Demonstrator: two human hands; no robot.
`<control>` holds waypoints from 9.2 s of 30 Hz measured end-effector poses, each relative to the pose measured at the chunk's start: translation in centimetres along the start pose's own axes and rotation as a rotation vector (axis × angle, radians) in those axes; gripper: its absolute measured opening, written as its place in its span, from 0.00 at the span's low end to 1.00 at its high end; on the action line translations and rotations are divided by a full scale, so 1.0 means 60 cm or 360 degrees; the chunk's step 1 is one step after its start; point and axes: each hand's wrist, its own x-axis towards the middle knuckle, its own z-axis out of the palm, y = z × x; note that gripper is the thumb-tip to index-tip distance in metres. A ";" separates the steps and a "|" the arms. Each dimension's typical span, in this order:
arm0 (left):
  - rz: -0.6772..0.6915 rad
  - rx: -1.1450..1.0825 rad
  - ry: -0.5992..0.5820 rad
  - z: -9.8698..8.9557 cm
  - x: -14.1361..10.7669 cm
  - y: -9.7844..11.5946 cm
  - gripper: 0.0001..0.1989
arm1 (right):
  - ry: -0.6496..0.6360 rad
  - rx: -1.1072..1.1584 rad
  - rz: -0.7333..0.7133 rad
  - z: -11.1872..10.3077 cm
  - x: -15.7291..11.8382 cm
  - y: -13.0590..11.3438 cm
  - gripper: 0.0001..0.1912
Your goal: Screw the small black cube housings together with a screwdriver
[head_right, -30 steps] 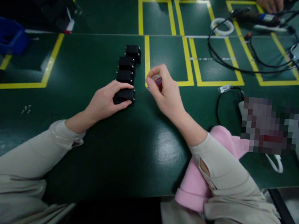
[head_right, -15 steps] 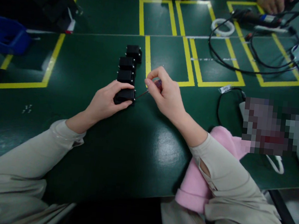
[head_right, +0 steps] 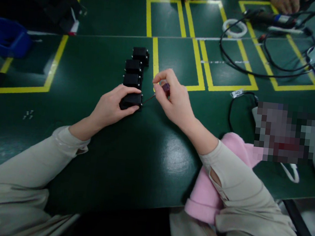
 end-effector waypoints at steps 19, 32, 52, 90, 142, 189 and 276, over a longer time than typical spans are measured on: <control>-0.0006 -0.0001 -0.0008 -0.001 0.000 0.001 0.23 | 0.0041 0.0050 -0.0003 0.002 0.000 0.007 0.16; -0.0022 -0.0005 -0.0013 -0.001 0.000 0.000 0.23 | 0.0004 -0.0037 0.0034 0.000 -0.001 0.000 0.16; 0.0001 0.0002 0.0007 0.000 0.001 0.001 0.24 | 0.0039 -0.0010 0.0017 0.001 0.001 0.004 0.18; 0.0009 0.0002 0.0007 -0.001 0.001 0.000 0.23 | 0.0031 -0.0034 -0.0039 0.002 -0.001 0.005 0.13; 0.0036 -0.0013 -0.0033 0.003 -0.001 -0.001 0.25 | 0.0054 -0.0113 -0.0141 0.001 -0.003 -0.003 0.09; 0.0271 0.0711 -0.0121 -0.017 0.003 0.066 0.08 | -0.0086 -0.0631 -0.0377 0.001 -0.009 -0.042 0.09; -0.1346 0.0451 0.0259 -0.192 -0.345 -0.043 0.07 | 0.0336 0.0510 0.0366 -0.004 0.002 0.022 0.09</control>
